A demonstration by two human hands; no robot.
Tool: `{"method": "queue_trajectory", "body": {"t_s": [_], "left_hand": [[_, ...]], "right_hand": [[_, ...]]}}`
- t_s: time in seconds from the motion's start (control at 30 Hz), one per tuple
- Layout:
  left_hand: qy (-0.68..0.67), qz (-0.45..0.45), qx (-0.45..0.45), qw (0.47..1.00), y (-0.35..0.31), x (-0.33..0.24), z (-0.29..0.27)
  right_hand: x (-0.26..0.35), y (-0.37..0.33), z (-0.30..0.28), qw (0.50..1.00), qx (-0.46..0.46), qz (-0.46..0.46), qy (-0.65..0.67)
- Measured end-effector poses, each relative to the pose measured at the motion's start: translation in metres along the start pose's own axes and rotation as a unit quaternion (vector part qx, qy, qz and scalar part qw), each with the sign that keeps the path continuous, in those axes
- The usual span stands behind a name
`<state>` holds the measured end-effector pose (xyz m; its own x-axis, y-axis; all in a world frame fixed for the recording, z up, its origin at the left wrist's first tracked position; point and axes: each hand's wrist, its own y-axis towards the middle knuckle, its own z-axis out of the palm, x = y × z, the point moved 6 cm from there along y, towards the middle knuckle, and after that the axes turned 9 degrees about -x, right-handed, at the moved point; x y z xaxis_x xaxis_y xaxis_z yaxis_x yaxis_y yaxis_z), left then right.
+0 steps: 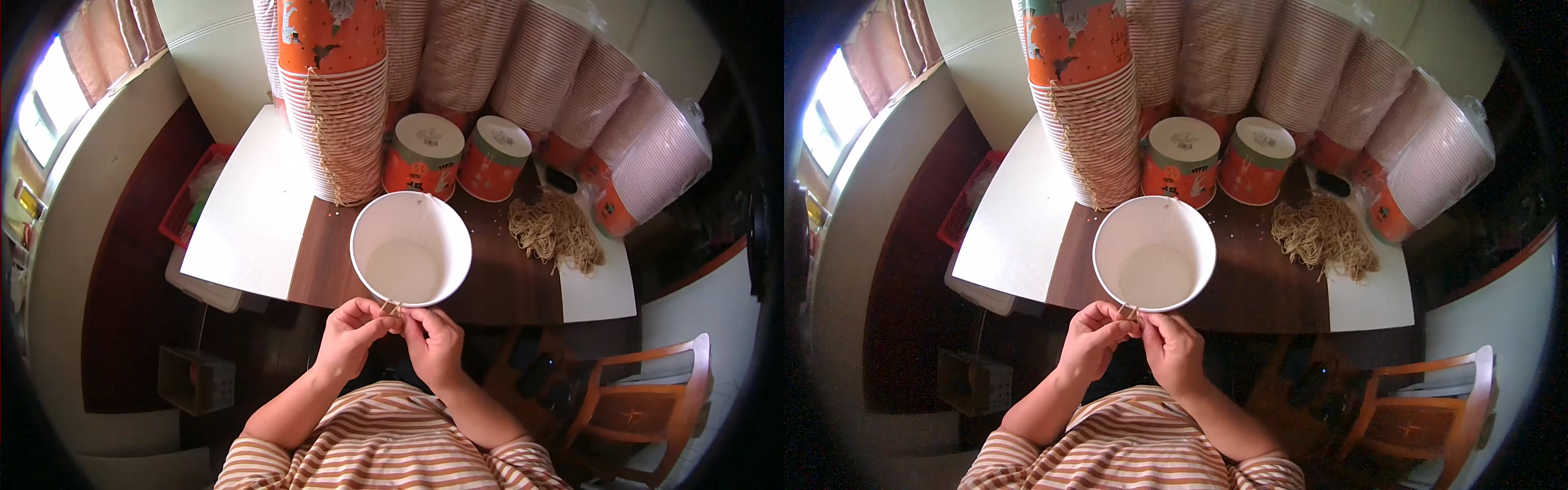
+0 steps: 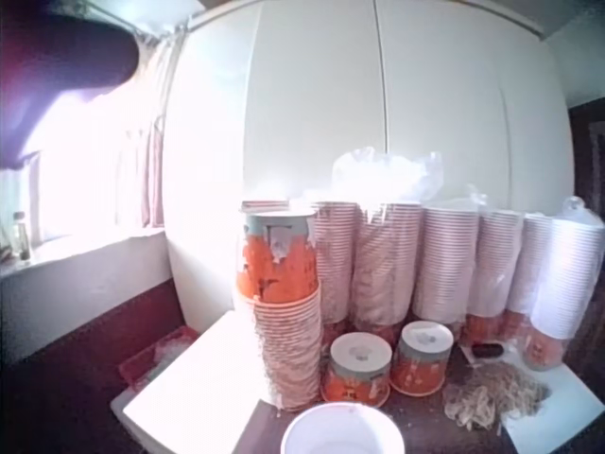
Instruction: The person is tying elastic strings onto the rims of decorated paper buckets.
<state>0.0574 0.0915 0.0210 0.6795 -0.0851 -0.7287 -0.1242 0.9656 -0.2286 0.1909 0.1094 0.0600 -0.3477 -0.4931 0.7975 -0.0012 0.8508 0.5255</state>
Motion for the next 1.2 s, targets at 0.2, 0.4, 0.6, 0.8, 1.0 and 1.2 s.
{"method": "queue_trajectory", "body": {"t_s": [0.2,0.4,0.6,0.8,1.0,1.2], "left_hand": [[-0.042,-0.001,-0.028,0.999,-0.002,0.003,-0.011],[0.004,0.052,-0.06,0.997,-0.005,-0.001,-0.018],[0.129,0.152,-0.089,0.976,-0.015,-0.01,-0.016],[0.207,0.24,-0.107,0.942,-0.018,-0.01,-0.023],[0.417,0.474,-0.071,0.772,-0.03,-0.038,0.003],[0.462,0.527,-0.071,0.71,-0.036,-0.043,0.012]], "right_hand": [[-0.035,-0.016,0.032,0.861,0.079,0.364,0.346],[-0.036,-0.023,0.044,0.737,0.11,0.511,0.43],[-0.036,-0.024,0.046,0.775,0.131,0.464,0.409],[-0.042,-0.034,0.051,0.707,0.135,0.524,0.455],[-0.032,-0.033,0.048,0.699,0.119,0.53,0.466],[-0.026,-0.03,0.044,0.769,0.085,0.468,0.427]]}}
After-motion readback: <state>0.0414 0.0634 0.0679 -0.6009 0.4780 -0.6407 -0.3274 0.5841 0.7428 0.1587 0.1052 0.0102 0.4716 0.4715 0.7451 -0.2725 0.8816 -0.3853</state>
